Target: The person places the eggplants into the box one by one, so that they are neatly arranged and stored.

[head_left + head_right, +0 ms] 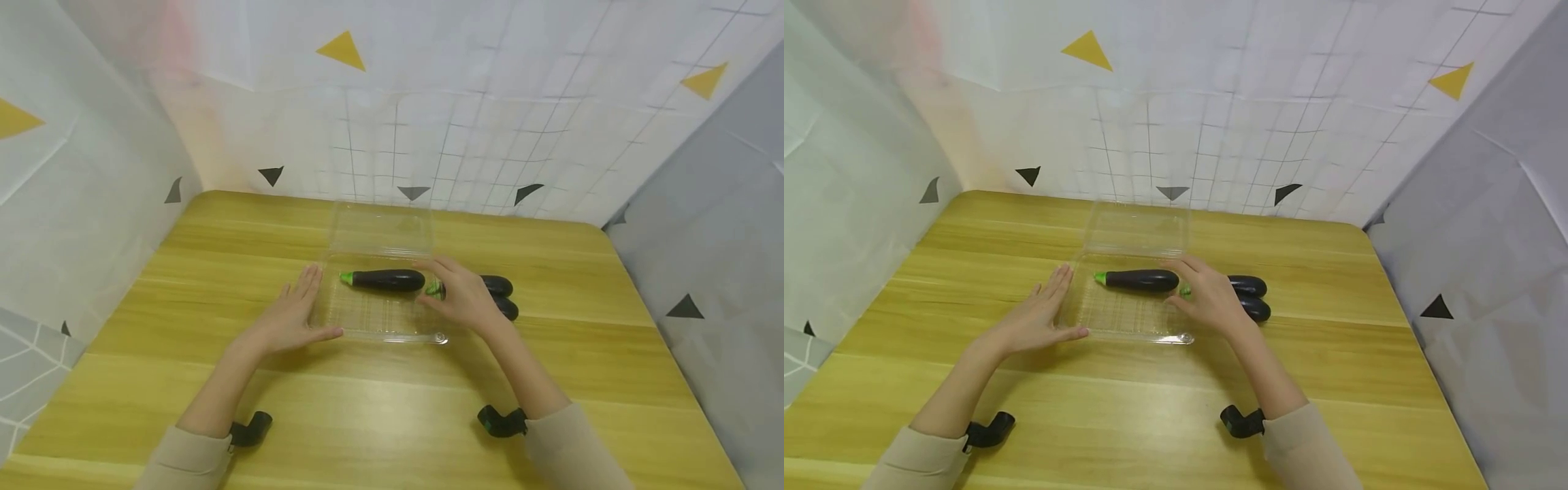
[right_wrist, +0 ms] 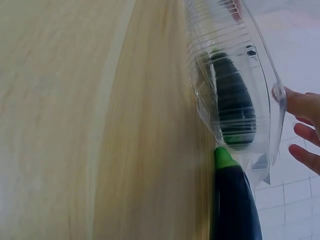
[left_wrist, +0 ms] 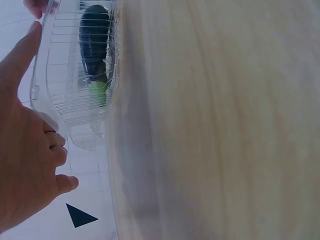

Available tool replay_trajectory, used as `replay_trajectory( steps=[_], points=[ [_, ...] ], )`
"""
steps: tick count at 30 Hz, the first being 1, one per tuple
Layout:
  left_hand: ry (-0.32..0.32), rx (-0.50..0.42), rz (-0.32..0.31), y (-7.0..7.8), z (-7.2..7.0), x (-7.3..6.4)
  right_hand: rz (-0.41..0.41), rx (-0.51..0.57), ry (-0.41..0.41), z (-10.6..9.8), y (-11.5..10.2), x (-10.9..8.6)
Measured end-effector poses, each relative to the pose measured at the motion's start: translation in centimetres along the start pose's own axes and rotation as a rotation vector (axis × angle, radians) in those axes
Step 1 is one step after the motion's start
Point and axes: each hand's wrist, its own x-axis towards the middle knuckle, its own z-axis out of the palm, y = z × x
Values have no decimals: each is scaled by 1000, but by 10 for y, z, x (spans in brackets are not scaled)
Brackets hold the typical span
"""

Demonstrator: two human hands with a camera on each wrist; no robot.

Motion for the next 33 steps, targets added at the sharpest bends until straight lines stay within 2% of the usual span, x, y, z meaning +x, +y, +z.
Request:
replay_trajectory(
  steps=[12, 23, 33],
  points=[
    [8, -9, -12, -2, 2, 0, -21, 124, 75, -20, 12, -20],
    [14, -7, 0, -1, 3, 0, -17, 93, 122, -40, 27, -45],
    [12, -11, 0, 0, 4, 0, 43, 41, 125, -52, 36, -65]
  ],
)
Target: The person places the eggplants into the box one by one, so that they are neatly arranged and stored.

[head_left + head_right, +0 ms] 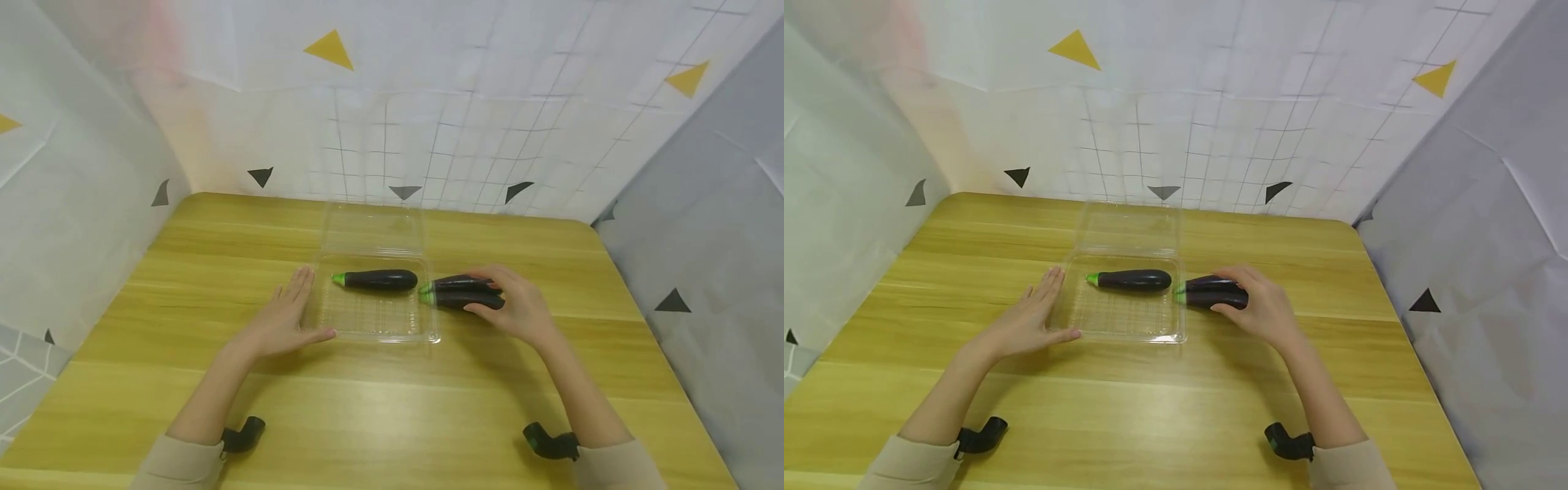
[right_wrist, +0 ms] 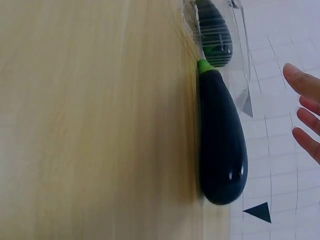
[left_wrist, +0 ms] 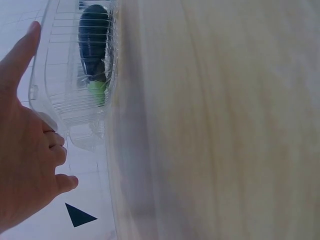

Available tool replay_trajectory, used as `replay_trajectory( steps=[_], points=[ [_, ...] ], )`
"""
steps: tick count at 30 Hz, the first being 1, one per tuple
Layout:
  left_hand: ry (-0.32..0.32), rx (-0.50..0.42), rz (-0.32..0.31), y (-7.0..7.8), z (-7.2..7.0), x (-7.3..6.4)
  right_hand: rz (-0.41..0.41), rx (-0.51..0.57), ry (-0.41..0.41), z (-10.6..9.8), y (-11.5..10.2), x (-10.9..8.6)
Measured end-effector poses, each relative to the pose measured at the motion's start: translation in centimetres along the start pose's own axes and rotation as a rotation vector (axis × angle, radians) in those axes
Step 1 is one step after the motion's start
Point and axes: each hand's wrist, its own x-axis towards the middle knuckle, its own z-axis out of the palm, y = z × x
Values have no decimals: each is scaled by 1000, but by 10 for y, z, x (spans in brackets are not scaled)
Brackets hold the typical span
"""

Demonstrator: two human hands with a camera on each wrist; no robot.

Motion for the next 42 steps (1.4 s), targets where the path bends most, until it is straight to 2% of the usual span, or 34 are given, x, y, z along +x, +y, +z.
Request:
replay_trajectory(
  steps=[12, 21, 32, 42],
  points=[
    [-6, -2, -3, 0, 1, 0, 46, -14, 16, -7, 13, -18],
    [-3, 10, 0, -1, 2, 0, 16, -21, 42, -1, 25, -24],
    [-16, 12, -8, -4, 3, 2, 113, -37, 5, 8, 37, -36],
    [-4, 14, -7, -2, 2, 2, 155, -99, -30, 15, 44, -39]
  ],
)
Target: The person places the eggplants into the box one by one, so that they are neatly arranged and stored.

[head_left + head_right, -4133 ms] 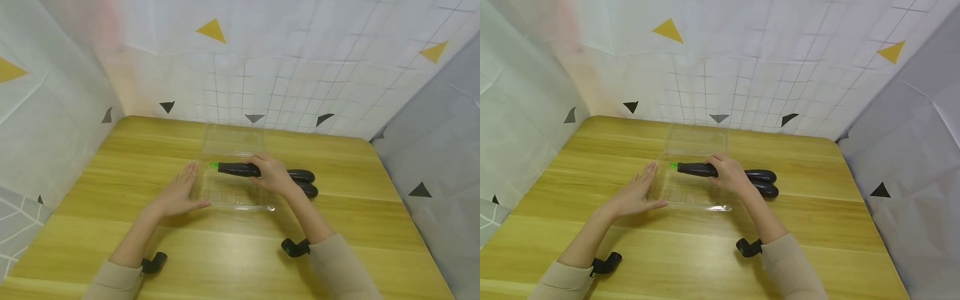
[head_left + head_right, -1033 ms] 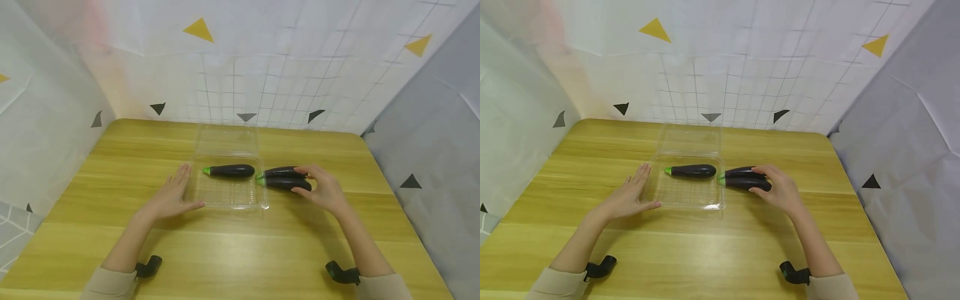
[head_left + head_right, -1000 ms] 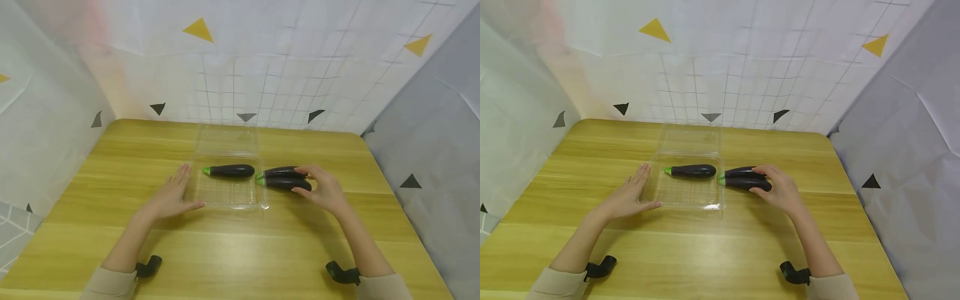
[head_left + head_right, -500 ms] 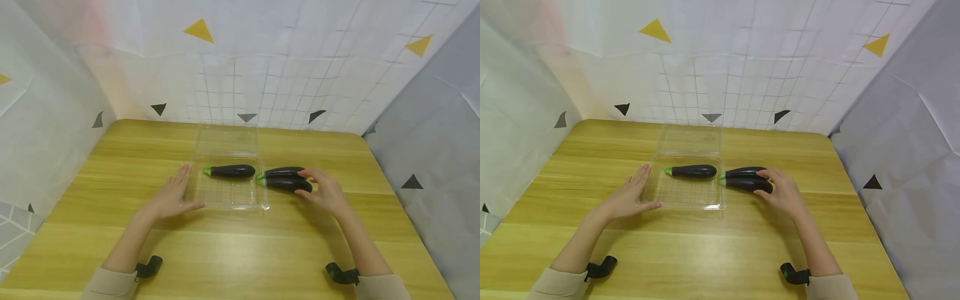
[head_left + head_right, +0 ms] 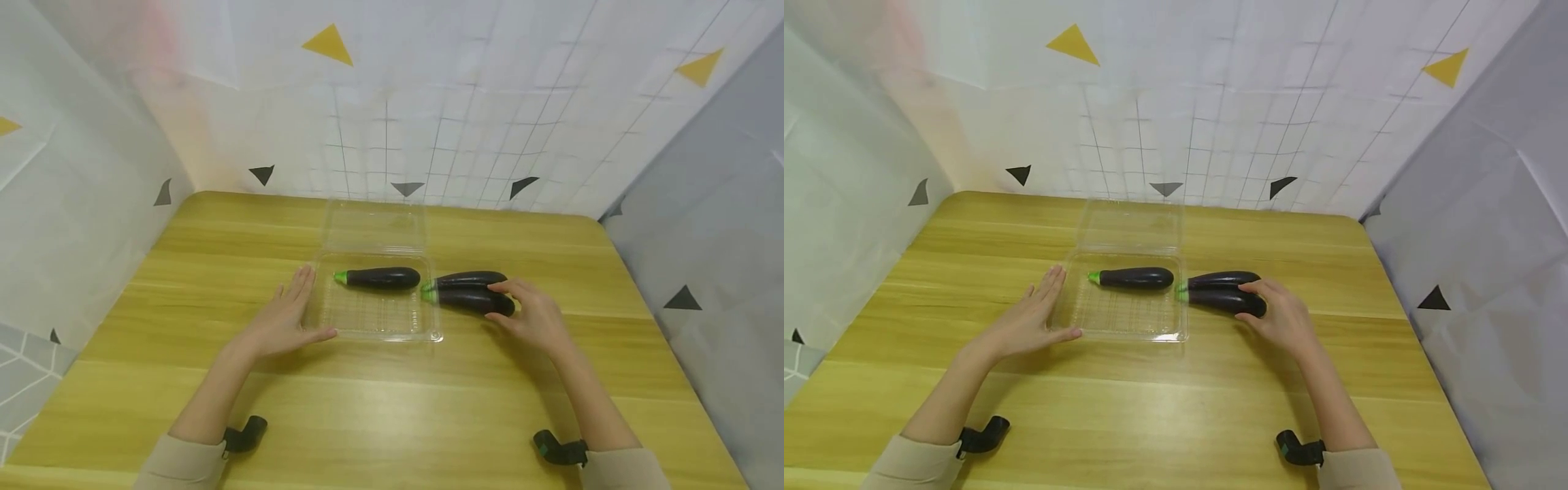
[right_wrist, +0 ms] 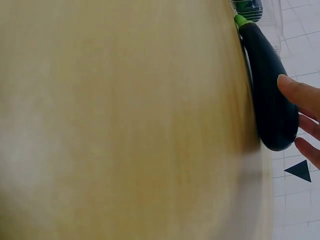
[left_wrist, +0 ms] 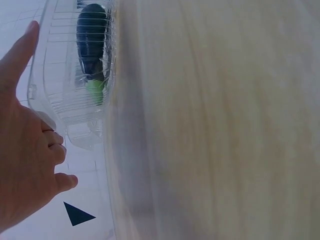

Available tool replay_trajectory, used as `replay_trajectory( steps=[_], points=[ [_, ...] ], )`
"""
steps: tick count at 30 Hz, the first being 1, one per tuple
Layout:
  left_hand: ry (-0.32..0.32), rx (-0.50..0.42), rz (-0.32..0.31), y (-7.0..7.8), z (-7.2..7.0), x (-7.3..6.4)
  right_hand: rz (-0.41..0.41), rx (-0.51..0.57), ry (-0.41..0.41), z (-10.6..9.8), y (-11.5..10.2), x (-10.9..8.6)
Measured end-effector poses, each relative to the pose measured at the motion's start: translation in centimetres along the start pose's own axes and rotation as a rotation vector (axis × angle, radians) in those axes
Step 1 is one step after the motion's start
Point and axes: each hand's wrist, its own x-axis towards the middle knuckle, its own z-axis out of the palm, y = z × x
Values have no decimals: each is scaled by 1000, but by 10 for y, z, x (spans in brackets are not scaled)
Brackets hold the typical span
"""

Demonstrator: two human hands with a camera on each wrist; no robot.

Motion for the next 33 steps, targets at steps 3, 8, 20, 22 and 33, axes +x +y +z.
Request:
replay_trajectory(
  steps=[3, 8, 20, 22, 33],
  points=[
    [-2, -7, 1, 1, -1, 0, -6, -30, -12, 1, 1, 0],
    [2, -13, 7, 2, -3, -1, 0, -41, -28, 3, 4, -1],
    [2, -21, 4, 3, -4, -1, 34, -39, -98, 4, 1, -1],
    [0, -20, 3, 2, -3, -1, 43, -38, -111, 3, 0, -1],
    [-6, -31, 0, 2, -3, -1, 9, -24, -34, -9, -1, -14]
  ],
)
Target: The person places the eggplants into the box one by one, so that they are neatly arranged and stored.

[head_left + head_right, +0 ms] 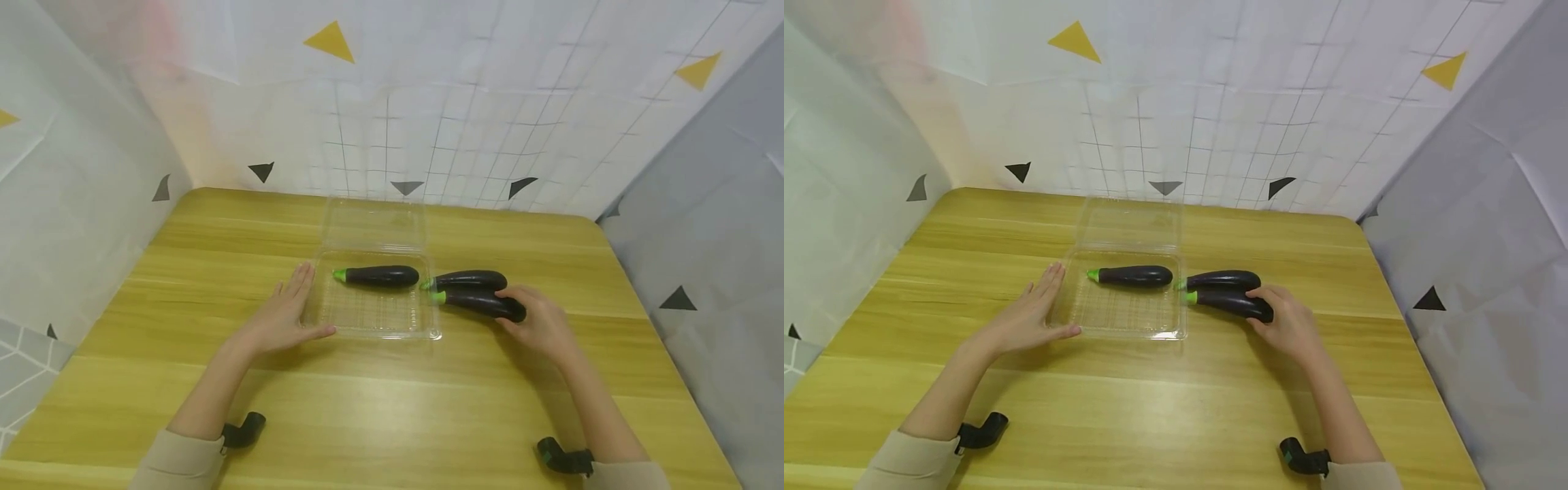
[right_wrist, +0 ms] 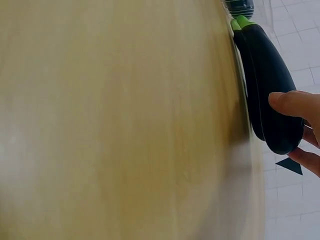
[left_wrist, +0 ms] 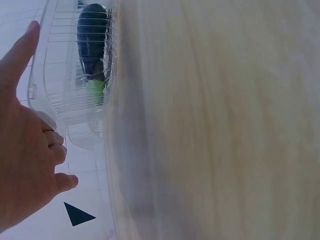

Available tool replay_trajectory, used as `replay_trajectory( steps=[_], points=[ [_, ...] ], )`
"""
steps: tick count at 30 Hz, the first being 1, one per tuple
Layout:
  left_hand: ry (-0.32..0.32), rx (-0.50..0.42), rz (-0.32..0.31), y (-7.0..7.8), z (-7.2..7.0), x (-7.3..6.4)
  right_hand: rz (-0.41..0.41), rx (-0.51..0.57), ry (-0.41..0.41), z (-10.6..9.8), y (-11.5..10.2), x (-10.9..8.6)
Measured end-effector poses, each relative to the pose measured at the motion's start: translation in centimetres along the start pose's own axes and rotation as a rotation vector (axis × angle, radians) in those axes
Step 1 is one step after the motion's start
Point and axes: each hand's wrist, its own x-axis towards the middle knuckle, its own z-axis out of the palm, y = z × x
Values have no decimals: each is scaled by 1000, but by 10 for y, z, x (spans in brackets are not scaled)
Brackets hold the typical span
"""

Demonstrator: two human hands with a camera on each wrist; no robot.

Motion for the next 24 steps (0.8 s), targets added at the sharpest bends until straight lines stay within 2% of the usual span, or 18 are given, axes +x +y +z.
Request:
replay_trajectory(
  steps=[6, 14, 24],
  points=[
    [2, 11, 6, -3, 2, 0, 12, -10, 21, -11, 1, -3],
    [3, 6, 6, -3, 2, 0, -1, -49, 108, -30, 0, -2],
    [0, 11, 5, -4, 2, 0, -39, -70, 147, -41, -18, 10]
  ],
)
